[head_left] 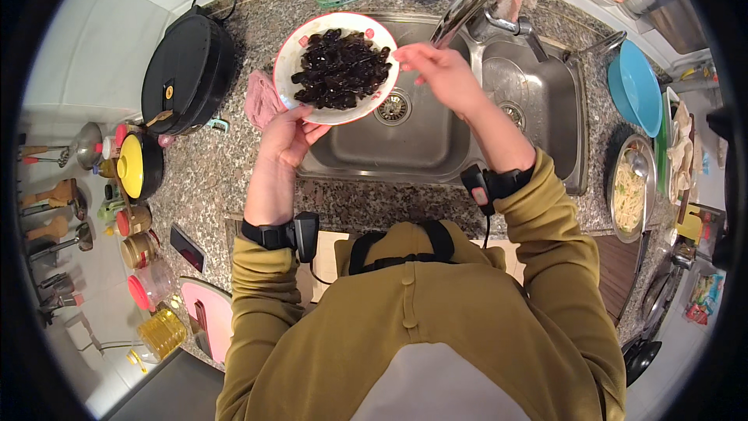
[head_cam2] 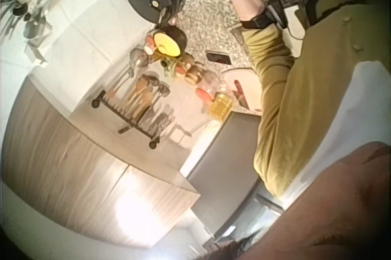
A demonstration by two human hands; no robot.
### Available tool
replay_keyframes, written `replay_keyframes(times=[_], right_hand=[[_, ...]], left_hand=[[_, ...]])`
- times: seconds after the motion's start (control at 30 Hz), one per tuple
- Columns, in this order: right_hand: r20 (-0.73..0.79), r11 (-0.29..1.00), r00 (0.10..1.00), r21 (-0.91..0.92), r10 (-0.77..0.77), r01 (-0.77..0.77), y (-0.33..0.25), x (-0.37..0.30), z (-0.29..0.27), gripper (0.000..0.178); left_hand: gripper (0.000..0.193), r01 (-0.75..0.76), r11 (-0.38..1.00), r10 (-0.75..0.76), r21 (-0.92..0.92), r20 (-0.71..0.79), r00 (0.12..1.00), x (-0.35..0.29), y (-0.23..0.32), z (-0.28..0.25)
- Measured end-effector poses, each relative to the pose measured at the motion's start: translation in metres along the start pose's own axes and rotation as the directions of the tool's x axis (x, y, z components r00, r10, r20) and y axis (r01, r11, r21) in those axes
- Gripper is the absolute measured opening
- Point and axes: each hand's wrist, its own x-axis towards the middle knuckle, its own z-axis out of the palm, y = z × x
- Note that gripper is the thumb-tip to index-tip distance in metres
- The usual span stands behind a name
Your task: The person repeatedly rinses dark wood ear mushrooms in a bowl under running water, then transfers them to a mesh strainer to drain. The process is repeated several times to ensure thorough cleaning.
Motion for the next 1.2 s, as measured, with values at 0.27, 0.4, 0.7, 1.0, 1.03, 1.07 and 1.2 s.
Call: replay_keyframes(times=[0.27, 0.4, 0.7, 1.0, 1.03, 1.07, 1.2], right_hand=[[-0.008, 0.764, 0.944, 0.589, 0.330, -0.262, 0.028, 0.017, -0.004, 0.028], [-0.315, 0.713, 0.657, 0.475, 0.685, -0.516, 0.069, 0.012, 0.055, 0.034], [-0.302, 0.582, 0.831, -0.602, 0.468, -0.547, 0.133, 0.123, 0.164, 0.058], [-0.378, 0.347, 0.619, -0.578, 0.689, -0.739, 0.198, 0.188, 0.149, 0.060], [-0.388, 0.334, 0.610, -0.577, 0.691, -0.745, 0.203, 0.191, 0.149, 0.061], [-0.428, 0.348, 0.597, -0.528, 0.679, -0.775, 0.206, 0.193, 0.152, 0.061], [-0.397, 0.346, 0.593, -0.538, 0.700, -0.769, 0.205, 0.195, 0.156, 0.060]], left_hand=[[0.016, -0.009, 1.000, 0.008, -0.010, -0.085, 0.996, -0.010, 0.012, -0.026], [0.014, -0.031, 0.999, 0.026, -0.043, -0.104, 0.994, -0.023, 0.025, -0.038], [0.016, -0.010, 0.999, 0.017, 0.043, -0.152, 0.988, -0.032, 0.075, -0.072], [0.027, 0.041, 0.995, -0.029, 0.091, -0.129, 0.991, -0.029, 0.120, -0.082], [0.028, 0.039, 0.996, -0.030, 0.084, -0.103, 0.994, -0.028, 0.121, -0.084], [0.029, 0.042, 0.996, -0.033, 0.084, -0.098, 0.995, -0.027, 0.123, -0.087], [0.029, 0.038, 0.998, -0.034, 0.051, -0.076, 0.997, -0.026, 0.125, -0.091]])
